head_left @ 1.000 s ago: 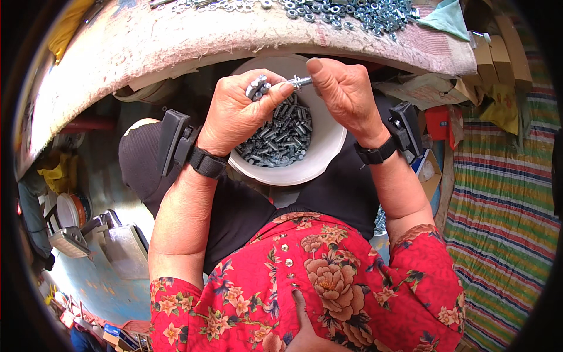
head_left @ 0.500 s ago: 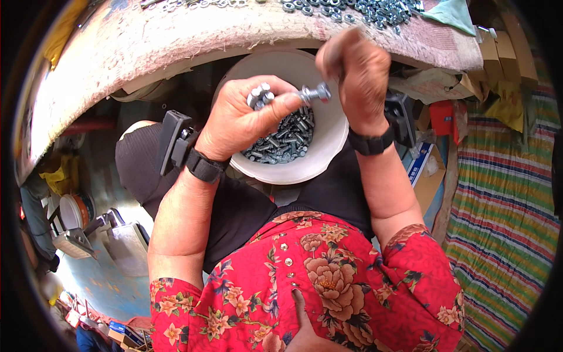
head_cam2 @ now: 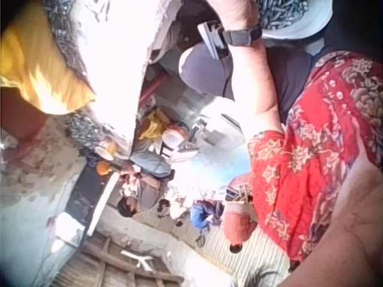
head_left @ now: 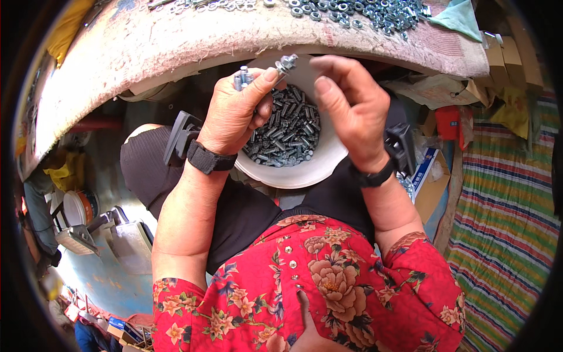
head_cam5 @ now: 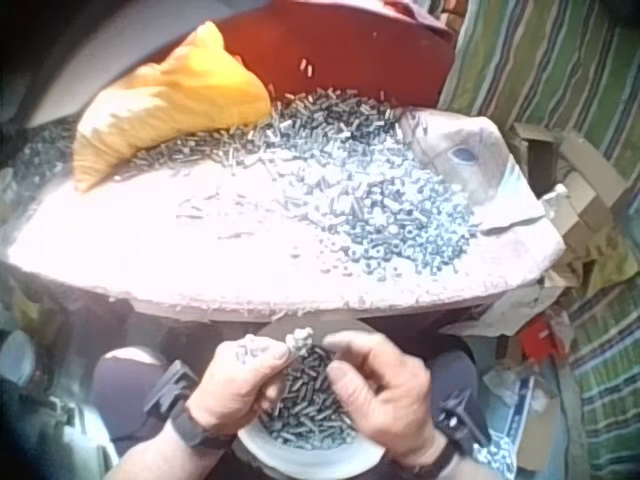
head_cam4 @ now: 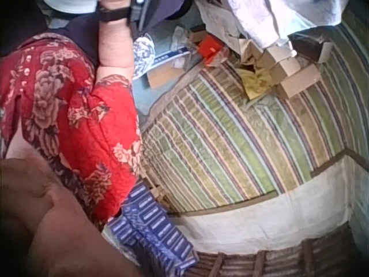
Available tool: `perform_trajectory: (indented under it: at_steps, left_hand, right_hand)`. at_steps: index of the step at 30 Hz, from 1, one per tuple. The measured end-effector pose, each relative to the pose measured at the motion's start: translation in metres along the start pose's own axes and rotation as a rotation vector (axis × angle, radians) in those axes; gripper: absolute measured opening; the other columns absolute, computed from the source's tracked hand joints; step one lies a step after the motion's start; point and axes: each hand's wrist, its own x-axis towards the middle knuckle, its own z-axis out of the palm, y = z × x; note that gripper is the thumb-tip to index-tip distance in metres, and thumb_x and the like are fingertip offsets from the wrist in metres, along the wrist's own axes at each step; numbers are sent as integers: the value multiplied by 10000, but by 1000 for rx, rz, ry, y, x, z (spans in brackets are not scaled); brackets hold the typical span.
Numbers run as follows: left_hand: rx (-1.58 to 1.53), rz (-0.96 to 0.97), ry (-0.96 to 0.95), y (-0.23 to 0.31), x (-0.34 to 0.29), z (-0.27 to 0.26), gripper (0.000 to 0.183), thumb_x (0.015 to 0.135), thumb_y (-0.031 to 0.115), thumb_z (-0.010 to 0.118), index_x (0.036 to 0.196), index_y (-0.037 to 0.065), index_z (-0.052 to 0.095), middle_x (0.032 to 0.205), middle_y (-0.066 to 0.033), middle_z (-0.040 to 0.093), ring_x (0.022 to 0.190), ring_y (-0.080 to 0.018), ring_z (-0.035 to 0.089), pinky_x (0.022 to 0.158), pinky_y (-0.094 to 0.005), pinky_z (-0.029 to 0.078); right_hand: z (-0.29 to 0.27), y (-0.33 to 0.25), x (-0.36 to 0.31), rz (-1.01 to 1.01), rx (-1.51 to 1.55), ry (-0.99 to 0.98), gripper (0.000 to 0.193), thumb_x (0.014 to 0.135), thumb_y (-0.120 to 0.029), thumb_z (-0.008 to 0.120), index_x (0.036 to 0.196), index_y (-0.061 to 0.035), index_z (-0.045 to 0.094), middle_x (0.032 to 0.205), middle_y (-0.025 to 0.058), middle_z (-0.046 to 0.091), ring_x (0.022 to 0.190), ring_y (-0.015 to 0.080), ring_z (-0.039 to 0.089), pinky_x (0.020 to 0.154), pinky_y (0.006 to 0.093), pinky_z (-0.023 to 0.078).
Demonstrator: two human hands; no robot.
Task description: The user is manually assembling metal bolts, washers, and nuts by hand.
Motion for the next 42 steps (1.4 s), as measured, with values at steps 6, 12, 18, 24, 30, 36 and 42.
perform_trajectory:
  at_steps: [6,12,18,24,30,36,42]
  left_hand:
    - [163,11,-47,7,-4,9,328,751,122,708,1030,8,578,574,60,477,450,-4,383,394,-152,288]
    - [189,137,-100,0,3,10,520,665,29,744,1139,-3,532,771,-4,608,685,-53,541,588,-187,455]
    - [218,2,-177,2,-5,7,158,700,-7,634,849,30,596,694,46,538,590,-12,451,479,-165,332]
    - [29,-71,-169,12,-10,1,149,832,153,615,895,21,586,669,-27,586,523,-59,519,408,-166,360]
    - [-184,-109,-50,20,-7,-16,193,878,210,552,889,19,576,644,-38,580,465,-73,507,389,-166,364]
    - [-374,-18,209,26,-4,-32,192,878,187,557,865,-5,560,581,-12,493,424,-76,416,373,-174,315]
    - [-407,-15,258,26,-2,-40,195,875,192,563,871,-2,565,586,-12,492,442,-83,430,380,-181,303]
  right_hand:
    - [-13,11,-3,99,72,31,164,829,-32,587,987,10,599,766,-8,589,678,28,511,599,172,420]
    - [13,20,5,116,30,-186,156,740,-93,681,847,9,633,654,26,603,584,51,518,514,216,423]
    - [20,27,6,162,34,-244,142,791,-118,627,820,20,608,662,72,611,589,70,544,532,236,441]
    - [18,15,27,292,172,-199,103,870,-85,557,823,5,575,687,2,590,600,25,501,533,180,408]
    - [33,14,55,238,206,-246,119,874,-108,560,819,-3,570,651,-3,563,554,27,477,482,180,369]
    - [53,31,128,22,-5,-173,132,872,-102,545,848,16,598,685,12,596,572,53,537,509,177,412]
    - [77,58,227,-315,-600,-104,200,747,-181,585,841,-20,658,731,156,639,662,253,631,620,321,484]
